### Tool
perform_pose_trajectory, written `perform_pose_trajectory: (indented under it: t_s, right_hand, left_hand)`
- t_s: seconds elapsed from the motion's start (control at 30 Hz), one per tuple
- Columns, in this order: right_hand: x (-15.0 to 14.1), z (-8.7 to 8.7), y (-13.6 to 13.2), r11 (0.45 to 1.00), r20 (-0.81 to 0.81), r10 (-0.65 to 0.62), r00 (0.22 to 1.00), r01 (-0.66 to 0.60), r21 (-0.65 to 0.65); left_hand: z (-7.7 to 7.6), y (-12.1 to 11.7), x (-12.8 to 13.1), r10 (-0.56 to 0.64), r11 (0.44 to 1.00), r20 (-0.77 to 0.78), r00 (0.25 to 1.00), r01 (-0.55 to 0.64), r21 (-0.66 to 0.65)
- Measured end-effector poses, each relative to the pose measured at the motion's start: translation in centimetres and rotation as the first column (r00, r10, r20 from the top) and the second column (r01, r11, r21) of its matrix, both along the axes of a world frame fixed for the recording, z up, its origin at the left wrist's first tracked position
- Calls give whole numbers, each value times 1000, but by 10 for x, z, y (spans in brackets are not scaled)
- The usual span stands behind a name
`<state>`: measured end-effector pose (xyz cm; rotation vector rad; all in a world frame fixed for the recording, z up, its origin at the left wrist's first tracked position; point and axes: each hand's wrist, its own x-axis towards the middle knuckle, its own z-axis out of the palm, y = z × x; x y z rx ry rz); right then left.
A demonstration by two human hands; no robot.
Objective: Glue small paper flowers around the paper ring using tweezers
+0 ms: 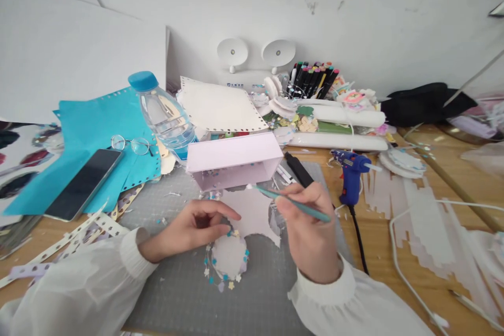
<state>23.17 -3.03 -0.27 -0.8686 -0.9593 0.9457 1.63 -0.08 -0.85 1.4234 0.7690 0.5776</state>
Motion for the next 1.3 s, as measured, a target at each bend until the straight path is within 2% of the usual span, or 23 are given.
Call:
perform_pose_trajectory:
  t_s: [0.07, 0.1, 0.2, 0.23, 0.3, 0.4, 0.47, 0.57, 0.63, 0.83, 0.93, 1.03, 1.2, 1.27, 1.3]
  right_hand:
    - [-9, -1, -7, 991, 236, -84, 968, 56, 126]
    - [-11, -1, -10, 974, 373, -128, 919, 45, 223]
    - [-15, 2, -16, 881, 690, -240, 683, -146, 451]
    - [-17, 3, -17, 851, 738, -267, 619, -208, 482]
    - [-21, 5, -18, 829, 783, -293, 549, -263, 494]
    - [-29, 4, -19, 814, 809, -314, 498, -297, 499]
    - [-32, 2, -18, 781, 812, -352, 466, -332, 530]
    - [-31, -1, -16, 742, 796, -402, 452, -348, 573]
    - [-29, -3, -15, 763, 811, -361, 461, -354, 541]
    - [-29, -11, -17, 906, 823, -56, 566, -317, 280]
    - [-31, -9, -15, 924, 840, 85, 536, -358, 135]
    - [-31, -8, -14, 915, 847, 162, 506, -399, 63]
    - [-28, -8, -15, 924, 825, 145, 547, -373, 84]
    - [-25, -6, -16, 941, 788, 40, 614, -289, 177]
    - [-21, -4, -16, 950, 752, -63, 656, -192, 247]
  left_hand:
    - [1, 0, -1, 54, 998, 2, 999, -54, 10]
    - [2, 0, -1, 74, 997, 2, 997, -74, 12]
    - [7, -1, -1, 68, 998, 38, 997, -68, 0]
    - [9, -1, -1, 50, 999, 57, 997, -50, -4]
    - [11, -2, -1, 3, 1000, 80, 997, -3, -6]
    - [10, -2, -1, -21, 1000, 62, 998, 22, -10]
    - [7, -2, -2, -5, 999, 56, 998, 7, -34]
    - [3, -2, -1, -8, 997, 76, 997, 14, -81]
    - [1, -2, -1, 6, 993, 98, 995, 5, -116]
    - [4, 1, -3, 213, 949, 137, 967, -172, -263]
    - [6, 1, -5, 220, 939, 167, 961, -162, -305]
    - [5, 1, -7, 193, 935, 201, 960, -118, -335]
    - [1, 0, -11, 115, 939, 267, 957, -16, -345]
    - [0, 0, -11, 115, 933, 297, 948, -1, -360]
    - [0, 0, -11, 119, 930, 304, 945, 2, -368]
